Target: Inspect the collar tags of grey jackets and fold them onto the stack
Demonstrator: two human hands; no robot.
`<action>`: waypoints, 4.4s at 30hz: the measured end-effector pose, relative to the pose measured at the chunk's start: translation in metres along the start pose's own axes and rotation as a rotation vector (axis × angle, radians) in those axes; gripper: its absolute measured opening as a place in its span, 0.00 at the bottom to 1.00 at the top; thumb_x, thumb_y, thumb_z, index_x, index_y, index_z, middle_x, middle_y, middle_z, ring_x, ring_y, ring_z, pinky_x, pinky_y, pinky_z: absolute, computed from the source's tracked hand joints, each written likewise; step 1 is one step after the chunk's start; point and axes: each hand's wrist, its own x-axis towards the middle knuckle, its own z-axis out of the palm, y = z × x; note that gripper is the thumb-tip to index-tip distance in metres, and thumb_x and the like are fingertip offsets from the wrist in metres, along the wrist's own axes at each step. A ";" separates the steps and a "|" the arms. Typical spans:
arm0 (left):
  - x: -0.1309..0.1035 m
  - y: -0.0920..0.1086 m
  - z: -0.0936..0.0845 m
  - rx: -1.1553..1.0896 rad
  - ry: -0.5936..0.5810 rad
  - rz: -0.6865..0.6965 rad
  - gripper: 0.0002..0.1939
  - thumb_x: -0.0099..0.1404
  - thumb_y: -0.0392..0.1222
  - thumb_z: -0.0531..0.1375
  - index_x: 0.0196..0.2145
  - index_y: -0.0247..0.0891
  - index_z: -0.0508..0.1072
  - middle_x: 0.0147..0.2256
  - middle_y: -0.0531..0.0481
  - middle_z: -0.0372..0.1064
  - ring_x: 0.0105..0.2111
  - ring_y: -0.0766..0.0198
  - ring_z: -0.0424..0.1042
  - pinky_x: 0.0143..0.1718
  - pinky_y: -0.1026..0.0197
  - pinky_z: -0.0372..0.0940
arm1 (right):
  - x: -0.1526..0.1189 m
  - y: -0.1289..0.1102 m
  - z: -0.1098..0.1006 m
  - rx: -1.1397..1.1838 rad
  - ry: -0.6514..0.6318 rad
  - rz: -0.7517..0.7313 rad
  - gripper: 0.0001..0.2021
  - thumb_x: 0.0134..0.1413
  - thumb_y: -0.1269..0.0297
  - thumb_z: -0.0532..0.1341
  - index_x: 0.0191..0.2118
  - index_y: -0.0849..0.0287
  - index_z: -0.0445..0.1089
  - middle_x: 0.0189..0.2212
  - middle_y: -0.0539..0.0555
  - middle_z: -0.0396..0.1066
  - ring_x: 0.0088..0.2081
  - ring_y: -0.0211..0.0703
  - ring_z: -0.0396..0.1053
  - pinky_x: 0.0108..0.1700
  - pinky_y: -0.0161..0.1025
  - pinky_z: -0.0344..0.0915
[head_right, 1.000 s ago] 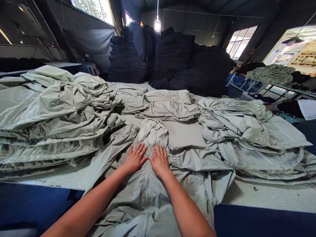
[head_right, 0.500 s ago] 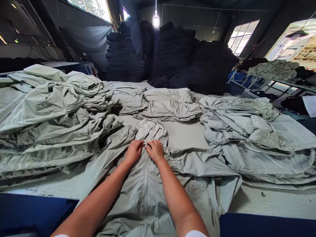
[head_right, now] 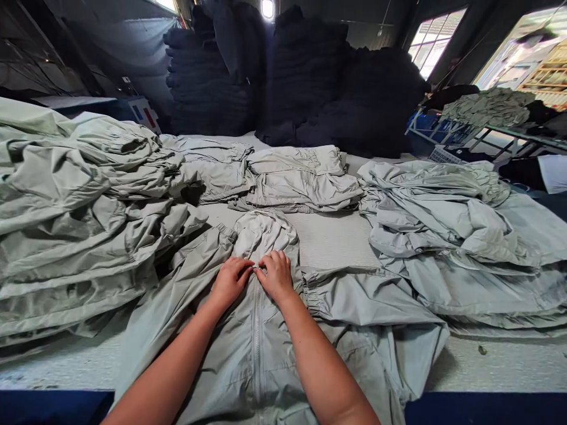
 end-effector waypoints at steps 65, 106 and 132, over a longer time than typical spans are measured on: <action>0.010 0.013 -0.033 -0.600 0.125 -0.201 0.14 0.67 0.53 0.61 0.33 0.40 0.73 0.32 0.52 0.71 0.34 0.62 0.69 0.41 0.61 0.64 | -0.013 0.006 -0.073 0.804 -0.910 -0.081 0.19 0.49 0.47 0.74 0.35 0.61 0.84 0.28 0.52 0.78 0.30 0.38 0.70 0.33 0.33 0.64; 0.005 -0.012 -0.023 0.028 -0.109 -0.183 0.16 0.65 0.38 0.68 0.49 0.53 0.82 0.62 0.45 0.72 0.64 0.39 0.64 0.69 0.22 0.40 | 0.003 0.036 -0.007 0.359 -0.113 -0.187 0.29 0.51 0.87 0.54 0.41 0.48 0.85 0.46 0.55 0.73 0.52 0.47 0.68 0.59 0.49 0.67; 0.005 -0.009 -0.024 -0.003 -0.077 -0.180 0.18 0.59 0.43 0.74 0.47 0.52 0.83 0.61 0.44 0.73 0.64 0.39 0.65 0.69 0.25 0.44 | 0.004 0.034 -0.006 0.361 -0.077 -0.201 0.23 0.55 0.84 0.58 0.39 0.50 0.84 0.45 0.55 0.76 0.51 0.48 0.69 0.58 0.48 0.67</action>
